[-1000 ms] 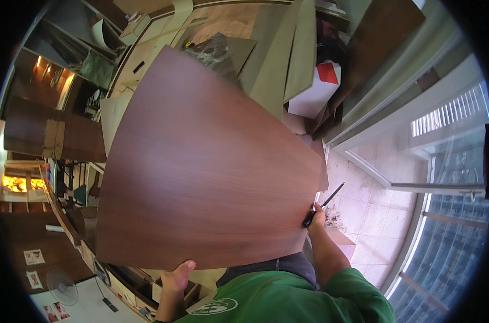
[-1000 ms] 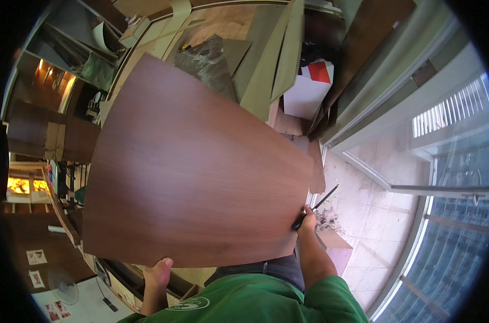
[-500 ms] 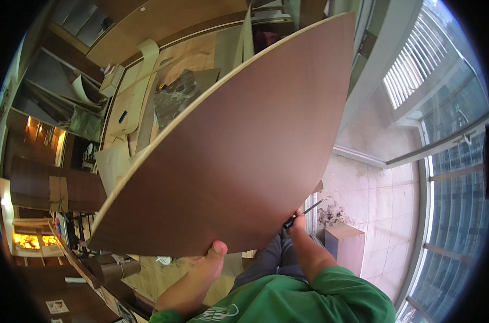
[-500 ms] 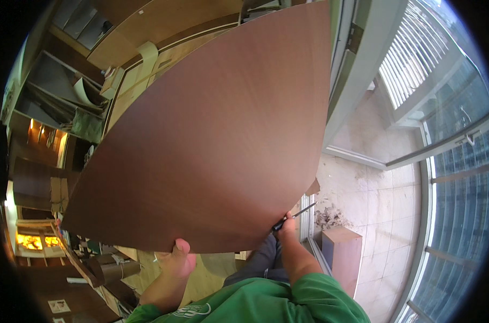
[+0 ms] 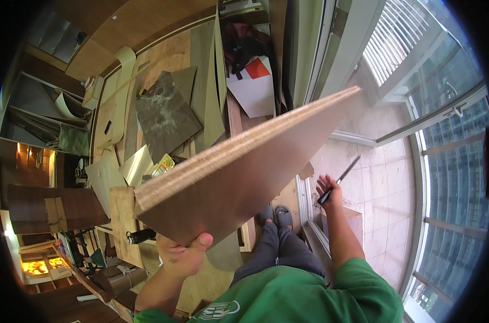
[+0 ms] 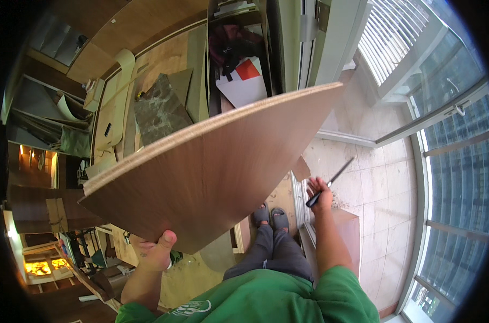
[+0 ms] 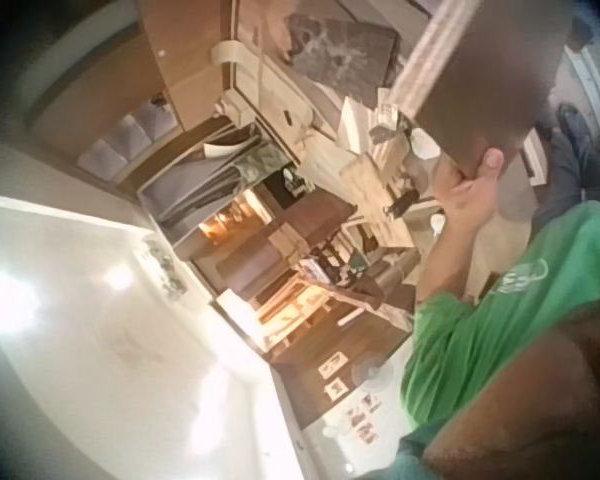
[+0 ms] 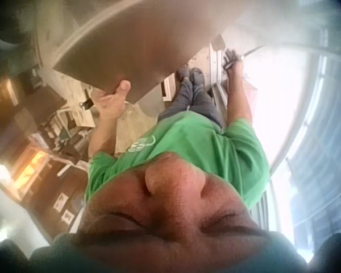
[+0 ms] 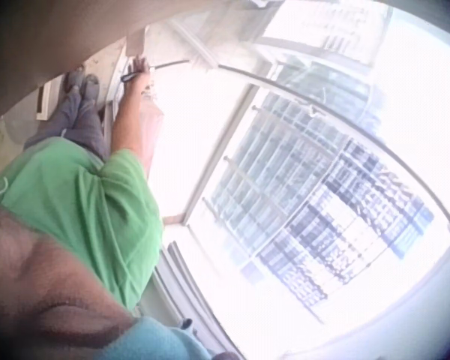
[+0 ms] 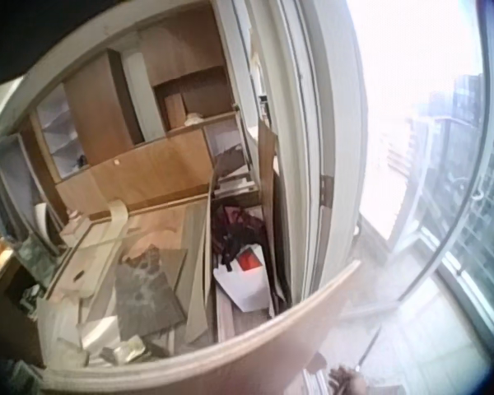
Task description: The person uses a blade to shave the excess edge of a laminate sheet that is glued to a wooden board, moving the blade along the side and then picking up the board.
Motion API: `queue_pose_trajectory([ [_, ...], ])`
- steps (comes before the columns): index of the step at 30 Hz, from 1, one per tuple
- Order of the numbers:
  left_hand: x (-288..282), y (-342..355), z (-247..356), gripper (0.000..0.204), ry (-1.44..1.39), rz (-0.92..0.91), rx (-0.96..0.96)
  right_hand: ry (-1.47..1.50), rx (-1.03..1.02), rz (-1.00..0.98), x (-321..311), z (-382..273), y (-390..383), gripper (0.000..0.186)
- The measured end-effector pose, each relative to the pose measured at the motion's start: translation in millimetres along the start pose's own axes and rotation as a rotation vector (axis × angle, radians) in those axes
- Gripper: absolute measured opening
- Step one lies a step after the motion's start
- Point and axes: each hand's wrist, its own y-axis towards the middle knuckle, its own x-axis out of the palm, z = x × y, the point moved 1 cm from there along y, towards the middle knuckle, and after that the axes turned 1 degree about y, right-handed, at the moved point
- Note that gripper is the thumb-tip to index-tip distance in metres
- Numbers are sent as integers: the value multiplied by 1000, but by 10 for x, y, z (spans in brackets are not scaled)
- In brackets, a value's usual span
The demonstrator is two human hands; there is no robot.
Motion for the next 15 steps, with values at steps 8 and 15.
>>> queue_pose_trajectory([
  [8,-377,79,-138,29,294,-239,-84,146,-4,-496,1140,-224,-610,70],
  [15,-620,70,-351,34,394,-315,-210,107,120,-468,1290,408,-739,71],
])
